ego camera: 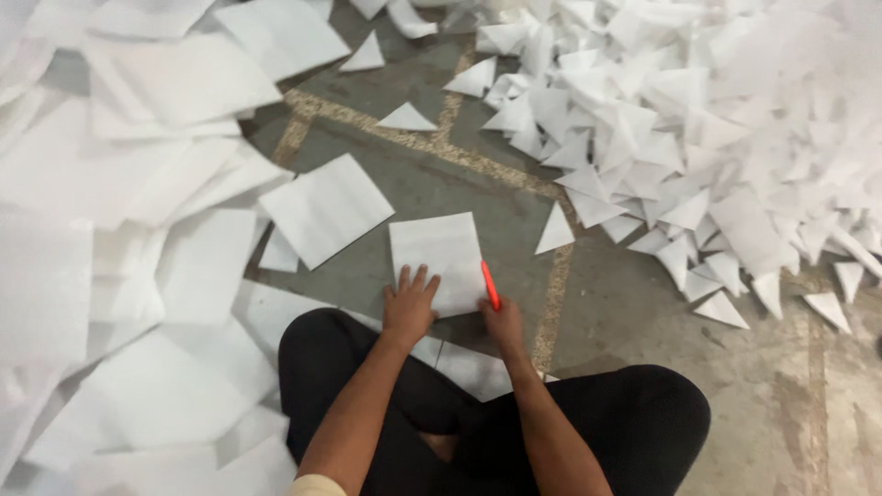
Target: The person sits on the floor and uses a red utility knife to cut white foam sheets into triangular pieces. They repeatedly pick up a sheet, cut it diagonally, and toss the resulting triangles into a growing pile.
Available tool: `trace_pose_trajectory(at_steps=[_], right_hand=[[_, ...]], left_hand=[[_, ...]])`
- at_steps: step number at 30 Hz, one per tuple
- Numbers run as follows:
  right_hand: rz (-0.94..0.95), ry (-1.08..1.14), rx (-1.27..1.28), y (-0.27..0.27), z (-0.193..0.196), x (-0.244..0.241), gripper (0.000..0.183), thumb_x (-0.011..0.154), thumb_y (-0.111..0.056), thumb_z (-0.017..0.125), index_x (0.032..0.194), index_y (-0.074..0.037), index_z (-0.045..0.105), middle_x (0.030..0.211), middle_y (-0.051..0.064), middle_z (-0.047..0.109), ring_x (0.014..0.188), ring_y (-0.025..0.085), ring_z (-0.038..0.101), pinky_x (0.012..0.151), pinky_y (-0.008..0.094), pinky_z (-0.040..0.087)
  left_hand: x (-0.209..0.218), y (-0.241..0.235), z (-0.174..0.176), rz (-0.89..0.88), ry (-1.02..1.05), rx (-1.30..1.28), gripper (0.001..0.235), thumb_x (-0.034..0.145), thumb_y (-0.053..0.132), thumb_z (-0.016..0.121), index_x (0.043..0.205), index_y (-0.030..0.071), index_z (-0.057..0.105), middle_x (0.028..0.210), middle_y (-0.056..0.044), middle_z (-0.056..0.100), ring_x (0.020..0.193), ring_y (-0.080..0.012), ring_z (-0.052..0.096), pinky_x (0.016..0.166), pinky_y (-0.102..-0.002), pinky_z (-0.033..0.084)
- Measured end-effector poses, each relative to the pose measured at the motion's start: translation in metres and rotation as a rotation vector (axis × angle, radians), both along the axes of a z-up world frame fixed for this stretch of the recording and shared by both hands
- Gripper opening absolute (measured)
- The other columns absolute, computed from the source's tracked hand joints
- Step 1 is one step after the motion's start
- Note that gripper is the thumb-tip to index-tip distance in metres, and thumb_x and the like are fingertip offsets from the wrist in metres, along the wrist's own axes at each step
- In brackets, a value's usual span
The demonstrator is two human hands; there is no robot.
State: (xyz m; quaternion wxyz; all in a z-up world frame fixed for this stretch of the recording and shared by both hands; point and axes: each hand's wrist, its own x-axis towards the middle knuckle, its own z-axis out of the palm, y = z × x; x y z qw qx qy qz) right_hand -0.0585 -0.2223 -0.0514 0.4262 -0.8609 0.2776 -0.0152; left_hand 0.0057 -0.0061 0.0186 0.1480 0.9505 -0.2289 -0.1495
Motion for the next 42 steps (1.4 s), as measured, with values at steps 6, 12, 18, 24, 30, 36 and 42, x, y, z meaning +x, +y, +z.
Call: trace_pose_trajectory(at_steps=[6, 12, 18, 24, 30, 36, 42], right_hand=[[0.118, 0.056, 0.015, -0.012, 0.054, -0.020, 0.030, 0.083, -0.030, 0.075, 0.091, -0.001, 0.073, 0.064, 0.011, 0.065, 0.059, 0.020, 0.062, 0.061, 0.039, 0.049], [-0.040, 0.075, 0.257, -0.077, 0.111, -0.056, 0.031, 0.090, -0.028, 0.074, 0.077, 0.000, 0.069, 0.062, 0.004, 0.060, 0.054, 0.014, 0.053, 0.053, 0.034, 0.042], [-0.379, -0.252, 0.519, -0.132, 0.150, -0.059, 0.024, 0.092, -0.019, 0.069, 0.073, -0.006, 0.062, 0.059, 0.002, 0.058, 0.050, 0.014, 0.052, 0.048, 0.031, 0.040], [-0.670, -0.648, 0.684, -0.174, 0.175, -0.069, 0.010, 0.096, -0.016, 0.069, 0.093, -0.008, 0.064, 0.078, 0.004, 0.064, 0.057, 0.011, 0.053, 0.050, 0.029, 0.042], [-1.013, -0.912, 0.788, -0.195, 0.171, -0.084, 0.021, 0.096, -0.017, 0.063, 0.116, -0.014, 0.056, 0.092, 0.004, 0.071, 0.056, 0.010, 0.052, 0.050, 0.028, 0.044], [-0.526, -0.542, 0.522, -0.141, 0.113, -0.063, 0.036, 0.100, -0.015, 0.062, 0.134, -0.009, 0.058, 0.091, 0.006, 0.064, 0.062, 0.012, 0.053, 0.053, 0.031, 0.045], [0.105, -0.447, -0.155, -0.045, 0.069, -0.054, 0.046, 0.096, -0.010, 0.064, 0.140, -0.002, 0.053, 0.100, 0.022, 0.068, 0.084, 0.040, 0.067, 0.073, 0.049, 0.054]], left_hand=[[0.004, 0.000, 0.005, -0.009, 0.046, 0.063, 0.077, 0.086, 0.033, 0.075, 0.154, 0.026, 0.039, 0.167, -0.004, 0.025, 0.155, -0.0340, 0.017, 0.109, -0.069, 0.033], [0.003, -0.004, 0.004, -0.047, 0.069, 0.091, 0.077, 0.088, 0.034, 0.073, 0.155, 0.026, 0.035, 0.168, -0.004, 0.021, 0.155, -0.0340, 0.014, 0.112, -0.072, 0.026], [-0.006, -0.002, 0.004, -0.089, 0.043, 0.096, 0.073, 0.087, 0.030, 0.072, 0.153, 0.027, 0.040, 0.167, -0.003, 0.025, 0.155, -0.0331, 0.018, 0.114, -0.074, 0.024], [-0.006, -0.003, 0.000, -0.117, 0.023, 0.101, 0.069, 0.086, 0.025, 0.071, 0.150, 0.027, 0.045, 0.165, -0.006, 0.026, 0.153, -0.0338, 0.019, 0.113, -0.074, 0.023], [-0.001, -0.009, -0.012, -0.170, -0.029, 0.055, 0.062, 0.084, 0.015, 0.068, 0.143, 0.029, 0.055, 0.164, -0.002, 0.033, 0.154, -0.0298, 0.024, 0.114, -0.073, 0.023], [-0.009, -0.013, 0.004, -0.258, -0.091, -0.049, 0.051, 0.081, 0.023, 0.071, 0.131, 0.018, 0.061, 0.156, -0.003, 0.043, 0.149, -0.0266, 0.030, 0.114, -0.077, 0.018], [-0.006, -0.005, 0.004, -0.129, -0.250, 0.002, 0.039, 0.092, 0.015, 0.061, 0.131, 0.020, 0.063, 0.150, -0.008, 0.047, 0.146, -0.0324, 0.036, 0.111, -0.079, 0.023]])
